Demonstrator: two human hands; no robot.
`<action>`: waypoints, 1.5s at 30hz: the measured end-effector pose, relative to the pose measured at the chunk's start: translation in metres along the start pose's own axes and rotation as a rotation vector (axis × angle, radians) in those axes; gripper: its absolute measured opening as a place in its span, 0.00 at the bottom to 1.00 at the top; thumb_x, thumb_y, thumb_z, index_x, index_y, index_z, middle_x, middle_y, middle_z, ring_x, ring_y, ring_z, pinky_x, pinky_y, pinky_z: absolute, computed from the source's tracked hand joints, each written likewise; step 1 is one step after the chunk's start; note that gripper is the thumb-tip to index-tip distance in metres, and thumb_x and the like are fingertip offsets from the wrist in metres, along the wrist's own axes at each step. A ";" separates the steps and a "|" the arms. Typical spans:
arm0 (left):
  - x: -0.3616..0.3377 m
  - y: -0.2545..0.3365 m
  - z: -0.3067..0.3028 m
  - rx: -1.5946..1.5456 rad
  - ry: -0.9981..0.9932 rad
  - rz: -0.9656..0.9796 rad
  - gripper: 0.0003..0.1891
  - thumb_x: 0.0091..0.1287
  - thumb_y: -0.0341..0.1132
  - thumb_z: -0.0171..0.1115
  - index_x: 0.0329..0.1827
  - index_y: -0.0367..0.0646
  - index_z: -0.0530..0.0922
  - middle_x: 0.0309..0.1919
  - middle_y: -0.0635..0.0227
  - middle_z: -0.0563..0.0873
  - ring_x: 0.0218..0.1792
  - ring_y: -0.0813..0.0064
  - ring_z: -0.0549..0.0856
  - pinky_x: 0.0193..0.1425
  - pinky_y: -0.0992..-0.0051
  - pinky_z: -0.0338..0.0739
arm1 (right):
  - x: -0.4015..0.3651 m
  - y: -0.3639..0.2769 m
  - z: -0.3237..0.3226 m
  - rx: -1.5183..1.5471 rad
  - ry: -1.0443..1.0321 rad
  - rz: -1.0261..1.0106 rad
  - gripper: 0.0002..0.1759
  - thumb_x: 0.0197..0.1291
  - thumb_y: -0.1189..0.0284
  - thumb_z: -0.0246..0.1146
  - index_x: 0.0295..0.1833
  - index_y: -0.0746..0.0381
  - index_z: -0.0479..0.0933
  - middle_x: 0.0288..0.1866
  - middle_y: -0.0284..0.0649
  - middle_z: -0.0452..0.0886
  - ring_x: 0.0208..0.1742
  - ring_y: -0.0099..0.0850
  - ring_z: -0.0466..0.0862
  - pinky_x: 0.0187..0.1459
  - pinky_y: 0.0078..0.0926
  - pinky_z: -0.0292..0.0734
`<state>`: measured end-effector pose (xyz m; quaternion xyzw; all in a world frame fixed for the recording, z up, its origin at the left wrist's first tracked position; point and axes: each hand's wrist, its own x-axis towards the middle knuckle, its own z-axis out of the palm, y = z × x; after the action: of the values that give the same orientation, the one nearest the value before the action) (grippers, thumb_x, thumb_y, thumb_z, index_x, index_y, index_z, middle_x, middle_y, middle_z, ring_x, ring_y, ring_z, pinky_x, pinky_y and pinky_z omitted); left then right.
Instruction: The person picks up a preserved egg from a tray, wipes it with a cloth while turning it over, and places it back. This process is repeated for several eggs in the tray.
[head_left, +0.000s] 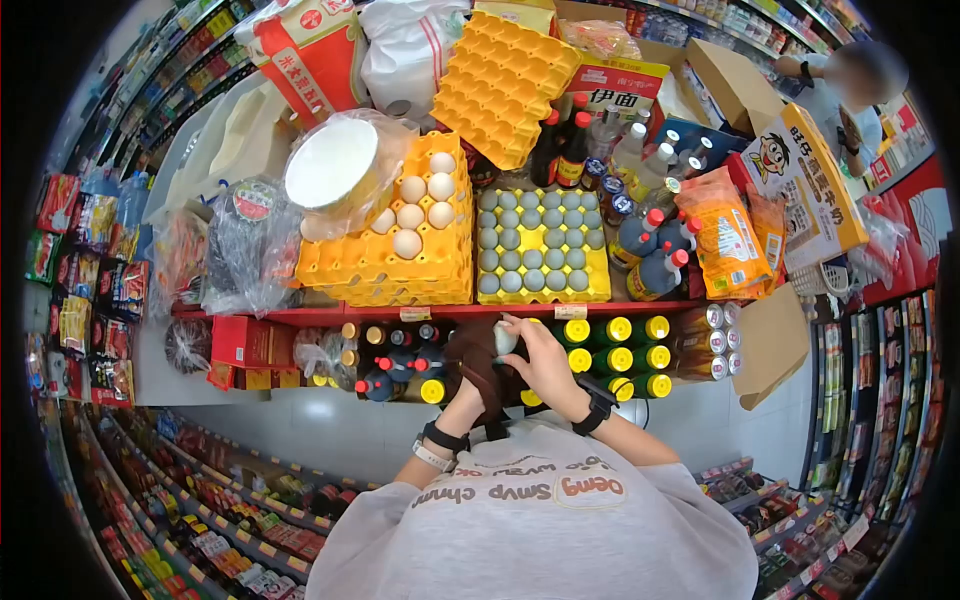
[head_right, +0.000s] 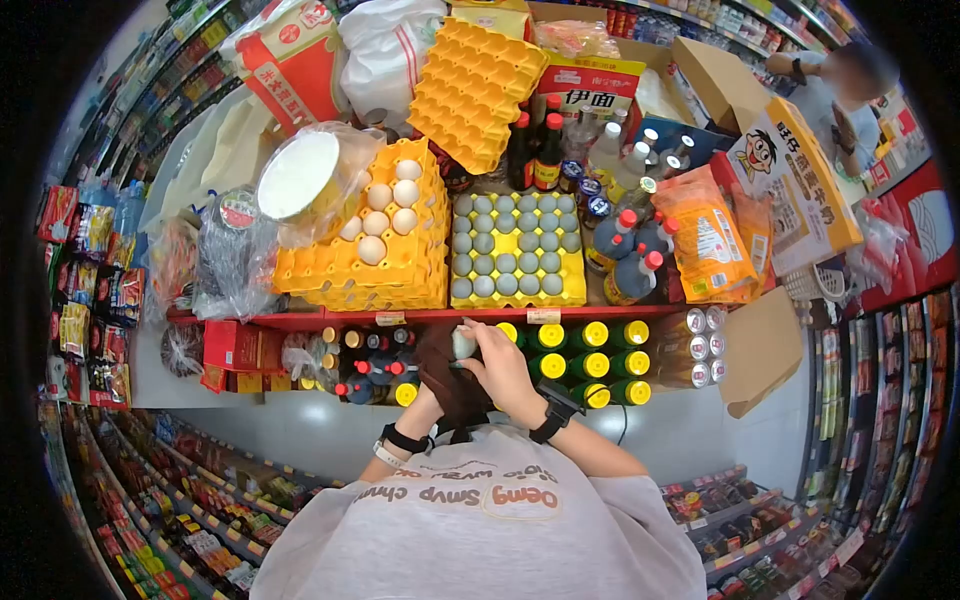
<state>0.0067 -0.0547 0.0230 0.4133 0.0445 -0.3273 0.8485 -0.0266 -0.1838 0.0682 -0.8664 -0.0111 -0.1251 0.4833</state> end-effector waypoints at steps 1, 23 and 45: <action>-0.001 -0.004 -0.005 0.214 0.002 0.141 0.17 0.66 0.34 0.55 0.57 0.43 0.67 0.50 0.67 0.75 0.51 0.75 0.76 0.55 0.75 0.71 | -0.001 -0.003 -0.001 0.002 -0.009 0.000 0.23 0.45 0.76 0.68 0.50 0.62 0.71 0.53 0.42 0.77 0.53 0.43 0.76 0.52 0.33 0.72; 0.003 0.014 -0.014 1.145 -0.037 0.622 0.25 0.62 0.34 0.57 0.62 0.37 0.64 0.57 0.59 0.73 0.58 0.66 0.73 0.60 0.72 0.68 | 0.001 -0.017 0.001 0.185 0.110 -0.062 0.38 0.39 0.83 0.70 0.61 0.62 0.66 0.52 0.45 0.77 0.49 0.40 0.79 0.49 0.30 0.76; 0.006 0.061 -0.071 1.597 -0.254 0.488 0.19 0.57 0.39 0.64 0.49 0.42 0.71 0.39 0.67 0.79 0.39 0.75 0.79 0.42 0.76 0.74 | 0.072 0.047 0.020 0.877 -0.290 0.208 0.28 0.51 0.82 0.61 0.61 0.62 0.69 0.57 0.36 0.74 0.55 0.29 0.76 0.56 0.27 0.72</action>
<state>0.0617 0.0213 0.0150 0.8471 -0.3865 -0.1119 0.3472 0.0536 -0.1995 0.0355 -0.5857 -0.0436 0.0626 0.8069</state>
